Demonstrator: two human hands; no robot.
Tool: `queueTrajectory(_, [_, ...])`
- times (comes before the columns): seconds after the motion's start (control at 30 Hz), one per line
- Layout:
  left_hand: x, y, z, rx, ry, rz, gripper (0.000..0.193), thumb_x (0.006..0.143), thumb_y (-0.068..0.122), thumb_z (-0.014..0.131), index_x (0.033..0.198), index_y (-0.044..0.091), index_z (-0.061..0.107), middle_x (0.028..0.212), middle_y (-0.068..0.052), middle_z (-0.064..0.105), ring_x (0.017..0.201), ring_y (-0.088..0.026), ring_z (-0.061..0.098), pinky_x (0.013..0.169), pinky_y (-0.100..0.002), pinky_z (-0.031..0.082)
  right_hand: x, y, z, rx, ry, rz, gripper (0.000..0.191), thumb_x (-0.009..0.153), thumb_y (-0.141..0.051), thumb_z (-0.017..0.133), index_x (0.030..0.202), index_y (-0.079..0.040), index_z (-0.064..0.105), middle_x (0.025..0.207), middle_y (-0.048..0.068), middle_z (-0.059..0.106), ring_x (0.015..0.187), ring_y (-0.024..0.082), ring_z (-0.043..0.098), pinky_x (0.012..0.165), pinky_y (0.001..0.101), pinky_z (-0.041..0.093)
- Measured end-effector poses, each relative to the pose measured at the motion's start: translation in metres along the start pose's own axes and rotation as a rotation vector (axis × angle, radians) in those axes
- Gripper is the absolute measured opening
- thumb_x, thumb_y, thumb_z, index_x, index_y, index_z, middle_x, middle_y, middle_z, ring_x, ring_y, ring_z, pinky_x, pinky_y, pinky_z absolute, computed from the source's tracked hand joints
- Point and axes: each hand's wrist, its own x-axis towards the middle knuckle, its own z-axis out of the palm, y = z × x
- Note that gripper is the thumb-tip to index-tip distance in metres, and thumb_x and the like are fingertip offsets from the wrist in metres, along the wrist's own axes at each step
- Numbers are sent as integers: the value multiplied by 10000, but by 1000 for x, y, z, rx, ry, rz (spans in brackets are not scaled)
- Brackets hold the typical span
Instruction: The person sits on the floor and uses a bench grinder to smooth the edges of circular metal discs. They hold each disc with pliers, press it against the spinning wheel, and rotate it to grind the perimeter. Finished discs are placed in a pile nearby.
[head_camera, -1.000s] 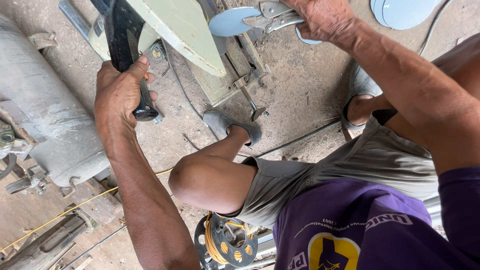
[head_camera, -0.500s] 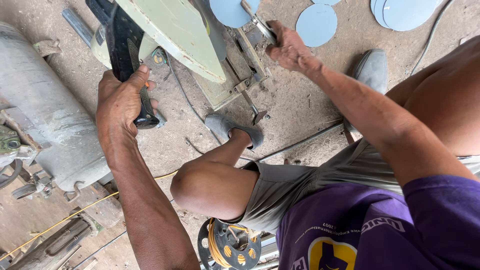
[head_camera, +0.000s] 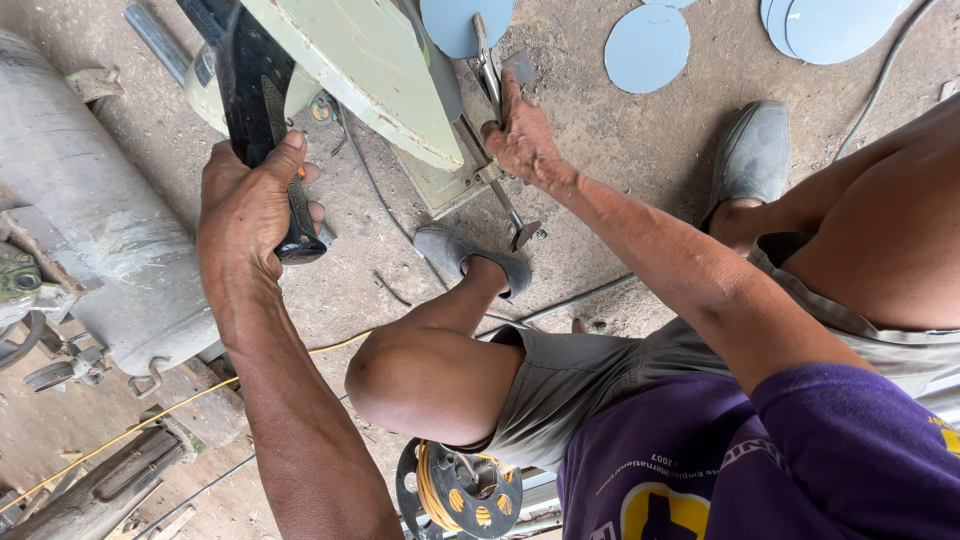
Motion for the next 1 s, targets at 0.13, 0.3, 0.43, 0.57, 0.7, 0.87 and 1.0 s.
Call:
queueTrajectory(0.13, [-1,0,-1,-5,-10,-5,341,932,290,712,1153,50,611,849,-70,720,501,-116,629,374,-257,501,-7,19,-2,-56,-27,-11,899,838,-32,639,1598,-42,160,1054,206,637,726,168,642,549,186,562])
queueTrajectory(0.3, [-7,-1,-3,-15,5,6,336,922,296,705,1165,75,633,837,-69,730,497,-107,636,371,-237,515,-10,18,-17,613,-188,322,698,986,-173,617,1568,-5,271,971,150,610,573,135,500,409,235,461])
queueTrajectory(0.43, [-8,-2,-5,-33,2,18,350,914,296,717,1149,53,624,822,-86,722,482,-117,631,343,-251,499,-18,2,-41,-24,-225,149,885,856,-5,577,1615,-86,130,1017,120,645,540,105,490,395,221,439])
queueTrajectory(0.57, [-5,-5,-6,-35,-5,37,366,912,306,724,1158,55,622,815,-88,725,478,-115,638,341,-255,508,-20,-7,-61,-57,-273,127,883,859,-4,596,1619,-91,154,1075,104,622,579,95,445,397,211,374])
queueTrajectory(0.7, [-4,-9,-8,-34,-3,43,371,903,301,724,1169,64,618,806,-85,729,474,-115,645,339,-253,516,-25,-5,-83,-55,-311,96,855,857,13,579,1616,-93,201,1046,50,606,587,89,432,418,206,361])
queueTrajectory(0.87, [-4,-12,-8,-24,-6,64,356,915,300,723,1147,46,632,802,-84,722,483,-114,650,342,-253,519,-20,-3,-109,115,-423,128,685,858,33,546,1502,-138,387,776,35,418,578,102,422,420,233,330])
queueTrajectory(1.0, [-6,-14,-9,-29,6,64,345,915,302,719,1142,55,638,787,-83,726,484,-111,653,346,-247,519,-10,-7,-131,20,-487,39,411,910,14,560,1297,-115,515,760,29,380,595,136,424,437,279,349])
